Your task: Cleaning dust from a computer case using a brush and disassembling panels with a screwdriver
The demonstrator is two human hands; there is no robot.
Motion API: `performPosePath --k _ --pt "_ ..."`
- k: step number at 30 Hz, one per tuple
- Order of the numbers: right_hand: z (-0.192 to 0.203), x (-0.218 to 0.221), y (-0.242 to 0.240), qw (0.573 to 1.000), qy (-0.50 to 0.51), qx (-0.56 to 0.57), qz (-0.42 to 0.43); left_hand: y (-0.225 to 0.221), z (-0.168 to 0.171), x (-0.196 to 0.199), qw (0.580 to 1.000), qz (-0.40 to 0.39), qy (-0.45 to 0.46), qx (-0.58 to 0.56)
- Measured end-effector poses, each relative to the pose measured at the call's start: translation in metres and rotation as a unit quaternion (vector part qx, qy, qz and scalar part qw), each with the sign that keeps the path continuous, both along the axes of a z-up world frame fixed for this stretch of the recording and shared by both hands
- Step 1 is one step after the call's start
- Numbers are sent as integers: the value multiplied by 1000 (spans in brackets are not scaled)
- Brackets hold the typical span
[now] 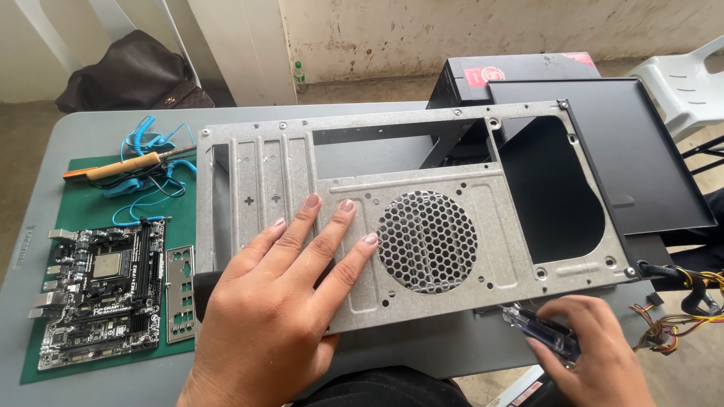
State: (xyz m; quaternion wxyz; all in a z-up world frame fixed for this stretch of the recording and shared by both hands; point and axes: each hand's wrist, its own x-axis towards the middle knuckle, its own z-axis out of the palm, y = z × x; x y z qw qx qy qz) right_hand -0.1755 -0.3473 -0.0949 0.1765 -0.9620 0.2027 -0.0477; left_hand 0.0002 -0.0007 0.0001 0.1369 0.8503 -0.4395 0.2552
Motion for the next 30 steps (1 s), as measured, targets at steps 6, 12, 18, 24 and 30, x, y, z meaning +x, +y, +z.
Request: performPosePath --k 6,12,18,24,30 --pt "-24 -9 2 942 75 -254 -206 1 0 -1 1000 3 1 -1" --pt "-10 1 25 989 -79 -94 -80 1 -1 0 1000 2 -2 6" --pt "-14 0 28 972 -233 -9 -43 2 -1 0 1000 2 -5 7" --pt "27 24 52 921 -136 234 -280 2 1 0 1000 1 -5 4" --pt "11 14 47 921 -178 264 -222 6 5 -3 999 -47 -8 10"
